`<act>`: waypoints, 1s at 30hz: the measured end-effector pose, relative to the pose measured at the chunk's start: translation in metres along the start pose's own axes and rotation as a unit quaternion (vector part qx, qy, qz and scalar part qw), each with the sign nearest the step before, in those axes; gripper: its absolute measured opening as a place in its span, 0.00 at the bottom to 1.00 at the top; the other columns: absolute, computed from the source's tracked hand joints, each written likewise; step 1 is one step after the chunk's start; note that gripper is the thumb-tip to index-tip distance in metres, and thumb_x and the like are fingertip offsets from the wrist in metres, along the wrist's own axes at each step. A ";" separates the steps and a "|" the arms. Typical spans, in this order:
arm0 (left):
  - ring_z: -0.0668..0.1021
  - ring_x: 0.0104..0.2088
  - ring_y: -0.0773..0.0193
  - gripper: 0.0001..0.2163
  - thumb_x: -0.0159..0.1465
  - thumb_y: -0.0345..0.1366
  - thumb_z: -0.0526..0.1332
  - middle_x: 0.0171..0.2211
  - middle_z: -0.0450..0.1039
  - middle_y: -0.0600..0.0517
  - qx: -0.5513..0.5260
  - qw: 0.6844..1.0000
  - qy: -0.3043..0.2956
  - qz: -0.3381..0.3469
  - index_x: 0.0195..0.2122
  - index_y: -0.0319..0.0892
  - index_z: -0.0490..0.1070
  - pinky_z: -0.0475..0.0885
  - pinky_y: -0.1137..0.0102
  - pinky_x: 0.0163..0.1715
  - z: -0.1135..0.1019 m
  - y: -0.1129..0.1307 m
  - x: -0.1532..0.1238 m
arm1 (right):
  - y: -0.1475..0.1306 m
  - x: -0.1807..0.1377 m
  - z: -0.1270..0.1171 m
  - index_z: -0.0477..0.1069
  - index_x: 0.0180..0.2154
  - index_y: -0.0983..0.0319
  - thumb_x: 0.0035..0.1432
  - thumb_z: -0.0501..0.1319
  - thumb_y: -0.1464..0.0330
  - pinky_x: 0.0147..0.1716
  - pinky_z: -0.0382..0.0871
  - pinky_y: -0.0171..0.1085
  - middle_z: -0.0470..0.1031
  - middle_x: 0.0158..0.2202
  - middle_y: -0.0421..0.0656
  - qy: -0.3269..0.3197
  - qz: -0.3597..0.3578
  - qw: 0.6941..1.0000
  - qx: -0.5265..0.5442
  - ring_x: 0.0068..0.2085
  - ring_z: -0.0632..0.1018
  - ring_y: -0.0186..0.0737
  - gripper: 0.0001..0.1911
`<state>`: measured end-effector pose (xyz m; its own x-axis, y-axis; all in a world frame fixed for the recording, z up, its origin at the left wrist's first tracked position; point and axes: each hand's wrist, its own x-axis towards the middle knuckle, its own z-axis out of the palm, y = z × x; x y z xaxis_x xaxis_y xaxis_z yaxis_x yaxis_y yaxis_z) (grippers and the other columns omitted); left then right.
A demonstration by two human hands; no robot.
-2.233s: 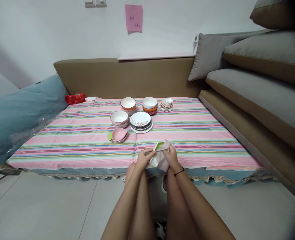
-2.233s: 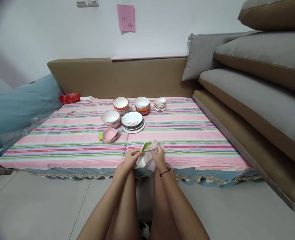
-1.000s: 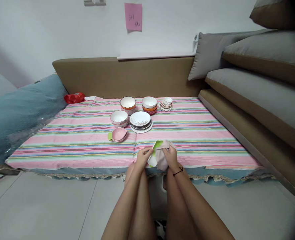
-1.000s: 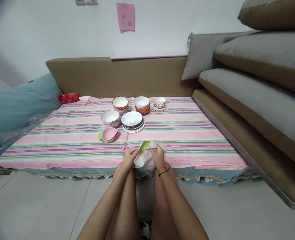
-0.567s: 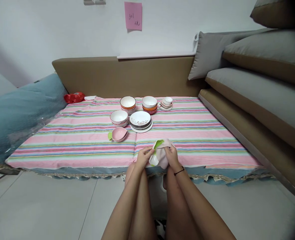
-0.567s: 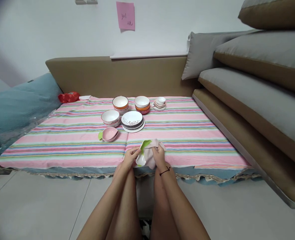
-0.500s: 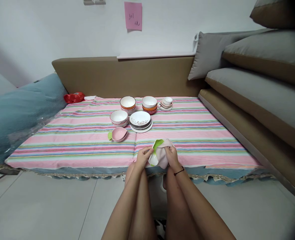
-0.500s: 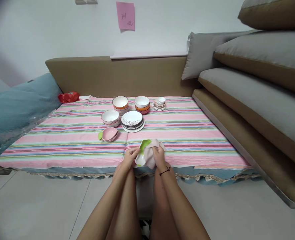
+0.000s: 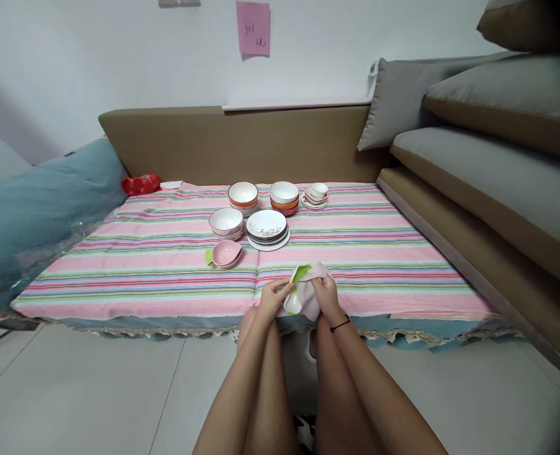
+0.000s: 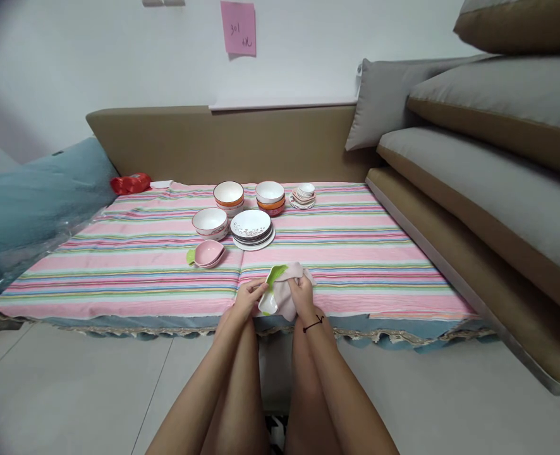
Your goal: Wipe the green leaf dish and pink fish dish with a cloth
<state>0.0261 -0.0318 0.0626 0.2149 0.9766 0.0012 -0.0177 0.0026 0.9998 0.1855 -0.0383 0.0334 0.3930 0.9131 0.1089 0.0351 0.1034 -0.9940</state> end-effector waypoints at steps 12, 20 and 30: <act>0.76 0.34 0.59 0.17 0.51 0.46 0.65 0.35 0.78 0.46 0.005 1.000 -0.009 0.004 0.35 0.38 0.78 0.69 0.67 0.37 -0.001 -0.007 0.002 | 0.006 0.001 -0.002 0.71 0.34 0.63 0.48 0.62 0.63 0.37 0.67 0.37 0.76 0.36 0.45 -0.020 -0.042 0.999 -0.022 0.38 0.74 0.42 0.12; 0.65 0.23 0.69 0.20 0.53 0.52 0.61 0.21 0.67 0.54 0.010 0.999 -0.040 -0.014 0.25 0.37 0.74 0.60 0.73 0.24 -0.003 -0.010 0.002 | 0.008 0.002 -0.004 0.71 0.37 0.64 0.45 0.64 0.64 0.35 0.67 0.35 0.75 0.34 0.43 -0.015 -0.051 0.998 -0.033 0.36 0.73 0.41 0.16; 0.65 0.24 0.68 0.20 0.52 0.54 0.61 0.22 0.66 0.53 0.027 0.999 -0.020 -0.008 0.23 0.38 0.71 0.60 0.73 0.25 -0.001 -0.005 0.002 | 0.007 0.001 -0.002 0.64 0.22 0.61 0.51 0.56 0.60 0.27 0.61 0.35 0.66 0.21 0.39 0.051 -0.028 0.996 -0.072 0.26 0.66 0.36 0.13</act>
<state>0.0260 -0.0302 0.0578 0.2544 0.9670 -0.0149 0.0394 0.0050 0.9992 0.1882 -0.0372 0.0266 0.4769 0.8622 0.1705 0.1887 0.0890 -0.9780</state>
